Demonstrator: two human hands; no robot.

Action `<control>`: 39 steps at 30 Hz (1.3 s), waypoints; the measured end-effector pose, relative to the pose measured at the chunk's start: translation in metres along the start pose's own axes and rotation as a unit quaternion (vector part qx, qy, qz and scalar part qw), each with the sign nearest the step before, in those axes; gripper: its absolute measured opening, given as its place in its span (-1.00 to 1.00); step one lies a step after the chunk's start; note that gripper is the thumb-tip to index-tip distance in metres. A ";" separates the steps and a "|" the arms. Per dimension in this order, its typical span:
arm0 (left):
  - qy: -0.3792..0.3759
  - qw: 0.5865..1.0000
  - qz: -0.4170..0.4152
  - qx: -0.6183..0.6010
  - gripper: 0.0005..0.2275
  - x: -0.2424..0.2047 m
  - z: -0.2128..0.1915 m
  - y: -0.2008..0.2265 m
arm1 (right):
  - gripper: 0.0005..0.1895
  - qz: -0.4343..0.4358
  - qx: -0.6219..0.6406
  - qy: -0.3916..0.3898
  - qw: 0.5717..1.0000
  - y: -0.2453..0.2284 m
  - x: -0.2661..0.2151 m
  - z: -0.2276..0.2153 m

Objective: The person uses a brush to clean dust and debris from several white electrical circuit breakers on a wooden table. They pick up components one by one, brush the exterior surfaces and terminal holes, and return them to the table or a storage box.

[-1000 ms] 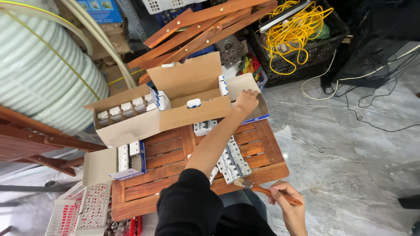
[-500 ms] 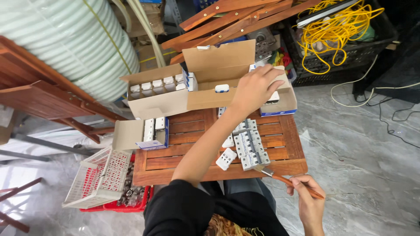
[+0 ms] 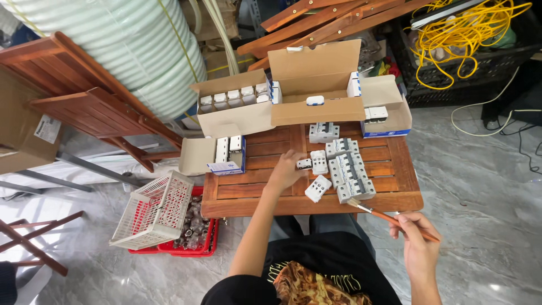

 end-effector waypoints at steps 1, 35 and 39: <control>-0.002 1.000 0.000 -0.001 -0.48 0.001 0.005 -0.001 | -0.89 0.001 -0.001 0.001 1.000 0.001 -0.005 0.003; 0.016 0.680 0.059 -0.731 -0.62 -0.169 -0.025 0.034 | -0.85 -0.329 -0.170 -0.273 0.888 -0.124 -0.039 0.176; 0.013 0.676 0.047 -0.735 -0.62 -0.167 -0.020 0.032 | -0.88 -0.345 -0.176 -0.242 0.890 -0.133 -0.035 0.171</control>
Point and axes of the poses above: each hand's wrist, its own x-axis towards the middle knuckle, its own z-axis out of the palm, y = z × x, the point moved 1 cm from there along x, towards the middle knuckle, and after that the axes turned 9 degrees about -z, right-handed, at the moved point
